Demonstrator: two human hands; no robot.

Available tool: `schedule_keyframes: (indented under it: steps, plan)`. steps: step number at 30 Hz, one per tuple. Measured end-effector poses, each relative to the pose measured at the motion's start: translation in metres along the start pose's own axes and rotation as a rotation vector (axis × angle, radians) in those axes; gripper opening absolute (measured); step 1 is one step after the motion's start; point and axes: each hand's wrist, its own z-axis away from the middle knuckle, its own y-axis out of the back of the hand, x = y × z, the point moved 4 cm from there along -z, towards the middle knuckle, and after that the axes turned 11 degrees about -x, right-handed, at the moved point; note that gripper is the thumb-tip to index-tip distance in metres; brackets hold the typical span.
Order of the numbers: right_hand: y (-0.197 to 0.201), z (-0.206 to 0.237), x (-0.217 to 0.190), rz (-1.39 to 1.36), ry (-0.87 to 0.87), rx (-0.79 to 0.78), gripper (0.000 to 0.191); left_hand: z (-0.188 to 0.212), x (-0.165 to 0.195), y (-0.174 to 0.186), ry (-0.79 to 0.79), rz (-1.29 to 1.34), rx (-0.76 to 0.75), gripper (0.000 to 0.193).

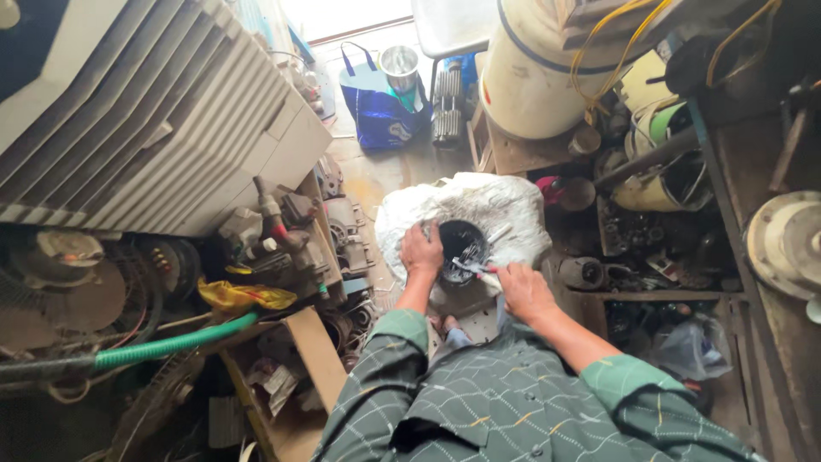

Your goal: The person works on an electric motor stator resting on a padded surface, using pliers and wire cutters to grip, cut and pull out old copper windings and wire from the motor housing. They turn the stator, reach for tools on the workbench, and continue extracting wire pieces one at a time.

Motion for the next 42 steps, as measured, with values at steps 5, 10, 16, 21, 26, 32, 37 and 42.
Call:
schedule_keyframes:
  steps: [5, 10, 16, 21, 26, 32, 37, 42]
  plan:
    - [0.018, -0.014, 0.024, -0.241, 0.083, -0.047, 0.053, -0.003, 0.000, -0.006, -0.056, 0.030, 0.020, 0.058]
    - [0.034, -0.033, 0.056, -0.564, 0.108, -0.178, 0.041, -0.001, 0.002, -0.005, -0.121, 0.041, 0.086, 0.043]
    - [0.036, -0.017, 0.039, -0.369, -0.029, -0.173, 0.045, 0.008, 0.000, -0.001, -0.094, 0.073, 0.174, 0.045]
    - [0.027, 0.023, -0.006, -0.245, -0.145, -0.142, 0.026, 0.013, -0.002, -0.002, -0.088, 0.071, 0.161, 0.050]
    - [0.013, 0.017, 0.015, -0.366, -0.060, -0.203, 0.039, 0.014, -0.008, -0.008, -0.085, 0.066, 0.168, 0.047]
    - [-0.052, -0.021, 0.063, -0.735, 0.156, -0.343, 0.033, 0.011, -0.016, -0.016, -0.021, -0.050, 0.099, 0.040]
    - [-0.093, -0.028, 0.061, -0.843, 0.111, -0.298, 0.039, 0.011, -0.024, -0.023, -0.152, 0.026, 0.201, 0.039]
    - [-0.073, 0.034, 0.046, -1.418, 0.265, -0.572, 0.054, -0.001, -0.044, -0.050, -0.197, -0.060, 0.201, 0.040]
